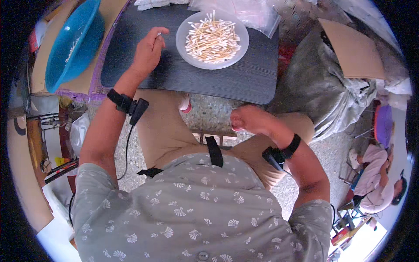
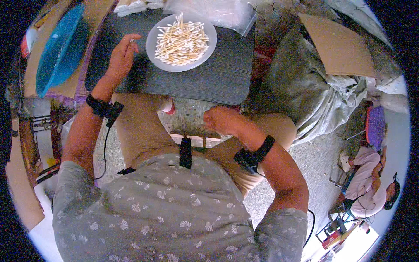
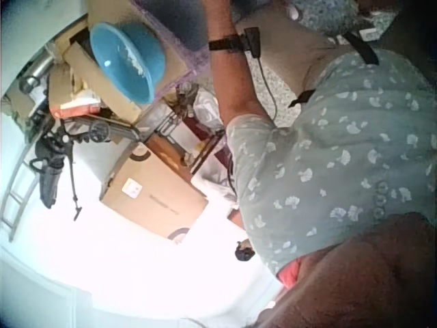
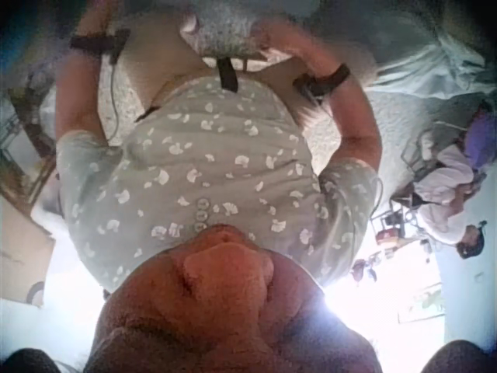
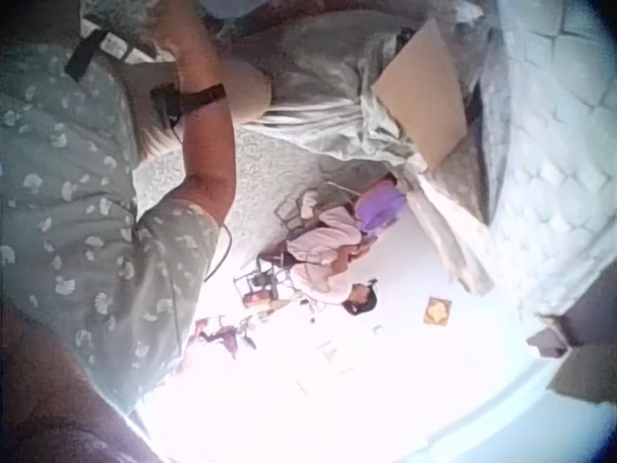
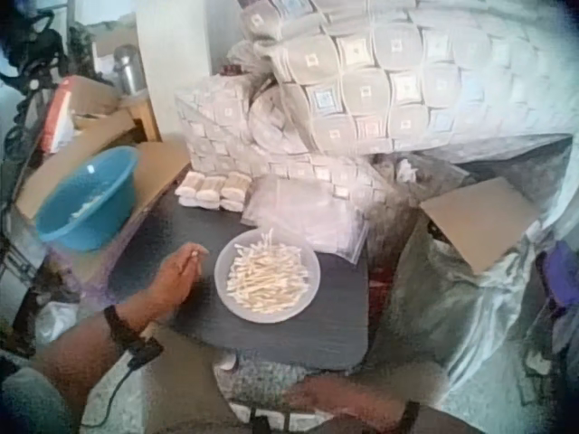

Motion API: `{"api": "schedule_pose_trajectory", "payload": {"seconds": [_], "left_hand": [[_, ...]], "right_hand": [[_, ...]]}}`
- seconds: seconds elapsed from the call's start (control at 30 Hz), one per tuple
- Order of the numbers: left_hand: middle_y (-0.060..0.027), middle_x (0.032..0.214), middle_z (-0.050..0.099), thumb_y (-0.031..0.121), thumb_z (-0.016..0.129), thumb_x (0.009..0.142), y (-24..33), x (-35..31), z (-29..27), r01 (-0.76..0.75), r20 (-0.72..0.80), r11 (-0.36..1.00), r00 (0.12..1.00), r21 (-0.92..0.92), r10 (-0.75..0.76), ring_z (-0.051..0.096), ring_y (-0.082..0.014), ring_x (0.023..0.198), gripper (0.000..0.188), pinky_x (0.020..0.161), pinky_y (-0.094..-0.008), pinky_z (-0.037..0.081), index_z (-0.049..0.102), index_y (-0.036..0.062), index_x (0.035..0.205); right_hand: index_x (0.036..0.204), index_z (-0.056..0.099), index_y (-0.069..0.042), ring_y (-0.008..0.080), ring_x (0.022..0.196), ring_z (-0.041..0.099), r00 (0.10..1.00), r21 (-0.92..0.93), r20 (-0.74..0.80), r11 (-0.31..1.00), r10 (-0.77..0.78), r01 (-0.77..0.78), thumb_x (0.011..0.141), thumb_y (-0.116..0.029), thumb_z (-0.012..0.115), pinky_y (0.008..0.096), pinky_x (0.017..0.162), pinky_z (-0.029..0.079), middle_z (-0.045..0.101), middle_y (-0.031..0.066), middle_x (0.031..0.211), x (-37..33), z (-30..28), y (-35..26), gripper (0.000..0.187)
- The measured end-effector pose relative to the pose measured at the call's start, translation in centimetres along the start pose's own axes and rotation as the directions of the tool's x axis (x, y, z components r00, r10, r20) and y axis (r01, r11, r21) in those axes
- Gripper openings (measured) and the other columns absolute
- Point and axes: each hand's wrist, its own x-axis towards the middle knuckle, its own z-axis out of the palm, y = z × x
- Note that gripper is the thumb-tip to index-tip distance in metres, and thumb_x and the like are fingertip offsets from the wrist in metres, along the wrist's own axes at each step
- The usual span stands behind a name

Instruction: Picking up cotton swabs from a plate and putting them into small plastic bags.

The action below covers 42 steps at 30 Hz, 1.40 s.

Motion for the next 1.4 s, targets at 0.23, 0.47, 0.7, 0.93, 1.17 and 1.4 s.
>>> {"api": "schedule_pose_trajectory", "payload": {"seconds": [0.23,0.47,0.7,0.93,1.17,1.4], "left_hand": [[-0.0179,0.096,0.063,0.017,0.046,0.093,-1.1,0.9,2.8,-0.089,0.126,0.923,0.991,0.373,0.044,0.06,-0.0396,0.086,0.019,0.072,-0.0469,0.049,0.054,0.0121,0.11],[-0.0172,0.096,0.063,0.015,0.048,0.09,-1.2,1.0,2.8,-0.157,0.13,0.928,0.984,0.337,0.119,0.061,-0.0382,0.084,0.02,0.071,-0.0447,0.05,0.055,0.0115,0.109],[-0.0166,0.093,0.063,0.011,0.048,0.088,-1.2,1.1,2.8,-0.189,0.135,0.922,0.979,0.338,0.151,0.06,-0.0385,0.082,0.02,0.07,-0.0441,0.05,0.056,0.0108,0.106],[-0.0166,0.09,0.063,0.012,0.048,0.088,-1.5,1.2,2.9,-0.149,0.115,0.922,0.987,0.356,0.115,0.06,-0.0386,0.081,0.019,0.068,-0.0439,0.049,0.056,0.0122,0.106],[-0.0167,0.091,0.063,0.018,0.049,0.088,-0.4,1.7,3.5,-0.125,0.086,0.908,0.991,0.399,0.099,0.059,-0.0395,0.087,0.014,0.071,-0.0463,0.048,0.054,0.0126,0.1],[-0.0161,0.091,0.064,0.021,0.054,0.085,0.3,1.0,3.2,-0.006,0.045,0.93,0.999,0.367,-0.011,0.06,-0.0391,0.087,0.018,0.072,-0.0457,0.047,0.054,0.0127,0.101]], "right_hand": [[0.096,0.06,-0.004,0.0328,0.082,0.062,0.946,0.353,-0.236,0.926,0.222,-0.13,0.086,-0.019,0.051,0.0468,0.072,0.048,0.064,0.0167,0.092,1.4,2.2,5.5,0.02],[0.101,0.062,-0.001,0.0238,0.07,0.062,0.919,0.926,0.11,0.296,0.379,-0.233,0.081,-0.012,0.065,0.0371,0.068,0.052,0.066,0.0112,0.093,3.8,4.4,10.7,0.023],[0.103,0.062,-0.001,0.0246,0.072,0.062,0.935,0.903,0.073,0.375,0.346,-0.209,0.081,-0.013,0.065,0.0372,0.07,0.052,0.066,0.012,0.095,4.6,5.5,11.8,0.025],[0.104,0.062,-0.002,0.0254,0.074,0.062,0.942,0.868,0.017,0.463,0.334,-0.179,0.082,-0.014,0.064,0.0374,0.071,0.052,0.066,0.0127,0.097,7.4,5.6,11.5,0.026],[0.106,0.061,-0.002,0.0261,0.076,0.062,0.944,0.826,-0.102,0.556,0.315,-0.096,0.082,-0.015,0.064,0.0375,0.073,0.052,0.065,0.0134,0.099,7.2,4.3,11.7,0.027],[0.107,0.061,-0.002,0.0269,0.078,0.062,0.9,0.774,-0.25,0.632,0.358,-0.037,0.082,-0.016,0.064,0.0376,0.075,0.051,0.065,0.0141,0.1,6.9,2.2,11.5,0.028]]}}
